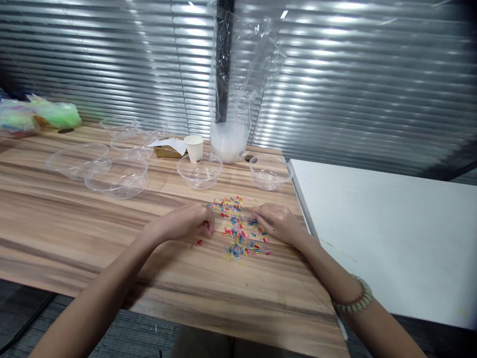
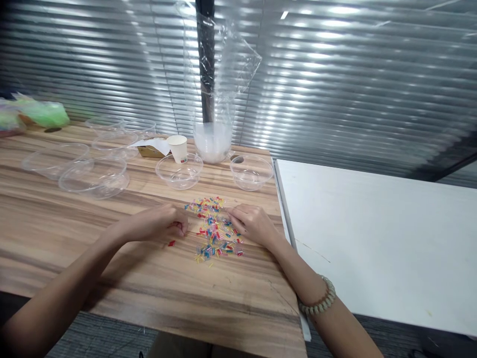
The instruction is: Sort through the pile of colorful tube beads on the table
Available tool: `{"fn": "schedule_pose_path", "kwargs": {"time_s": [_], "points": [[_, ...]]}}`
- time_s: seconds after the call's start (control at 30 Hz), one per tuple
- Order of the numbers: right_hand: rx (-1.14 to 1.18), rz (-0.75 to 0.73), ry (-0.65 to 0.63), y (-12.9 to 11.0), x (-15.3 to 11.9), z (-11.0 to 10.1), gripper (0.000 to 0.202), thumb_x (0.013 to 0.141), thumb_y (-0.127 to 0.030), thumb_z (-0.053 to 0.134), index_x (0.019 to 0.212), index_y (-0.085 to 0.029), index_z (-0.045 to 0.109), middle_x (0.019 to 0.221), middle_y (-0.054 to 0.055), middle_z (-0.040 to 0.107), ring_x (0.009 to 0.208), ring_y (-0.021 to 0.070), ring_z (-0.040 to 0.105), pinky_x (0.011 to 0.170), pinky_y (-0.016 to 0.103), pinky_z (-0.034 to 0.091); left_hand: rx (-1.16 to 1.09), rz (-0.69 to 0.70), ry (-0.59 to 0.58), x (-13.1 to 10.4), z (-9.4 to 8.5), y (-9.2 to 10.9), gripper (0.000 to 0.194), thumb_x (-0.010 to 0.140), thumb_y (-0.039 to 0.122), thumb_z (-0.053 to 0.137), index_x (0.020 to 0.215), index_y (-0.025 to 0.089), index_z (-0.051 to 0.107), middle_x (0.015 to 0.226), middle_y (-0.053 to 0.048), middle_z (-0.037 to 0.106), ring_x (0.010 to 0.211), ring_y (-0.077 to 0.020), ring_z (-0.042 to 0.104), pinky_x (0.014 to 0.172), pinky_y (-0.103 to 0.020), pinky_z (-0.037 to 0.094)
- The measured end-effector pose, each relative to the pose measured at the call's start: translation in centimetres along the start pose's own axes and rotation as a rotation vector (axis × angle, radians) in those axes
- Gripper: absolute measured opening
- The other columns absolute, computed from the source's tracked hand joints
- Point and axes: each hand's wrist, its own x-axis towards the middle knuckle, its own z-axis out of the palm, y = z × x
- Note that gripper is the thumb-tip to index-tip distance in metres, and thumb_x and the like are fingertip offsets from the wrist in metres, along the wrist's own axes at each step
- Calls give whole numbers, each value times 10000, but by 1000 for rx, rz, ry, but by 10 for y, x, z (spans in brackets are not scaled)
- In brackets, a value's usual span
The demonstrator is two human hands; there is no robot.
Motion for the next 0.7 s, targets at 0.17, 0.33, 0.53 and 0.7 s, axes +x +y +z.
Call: {"fn": "schedule_pose_path", "kwargs": {"time_s": [0.17,0.33,0.53,0.7], "points": [[-1,-9,3,0,1,-2,266,941,-160,423,904,-147,686,822,92,739,702,172,685,631,269,536,-85,-3,-24,1,2,0,228,732,-36,535,748,145,673,728,2,668,656,-107,582,601,-184,376],[-17,-8,-3,0,1,-2,245,932,-160,444,899,-151,687,804,88,733,684,174,678,609,268,523,-62,153,192,8,1,10,206,827,8,488,790,141,641,770,-11,648,678,-112,560,630,-205,379],[-4,-11,20,-1,1,-1,244,928,-148,439,925,-146,683,772,81,727,667,170,675,589,260,514,-22,308,264,19,15,18,291,884,17,430,881,169,677,934,-48,657,848,-140,595,763,-234,426],[-8,-18,19,0,1,-1,247,925,-142,437,913,-137,684,770,89,730,663,179,678,583,271,519,37,331,218,23,21,17,324,860,-17,425,898,165,690,964,-59,662,906,-160,605,803,-248,445]]}}
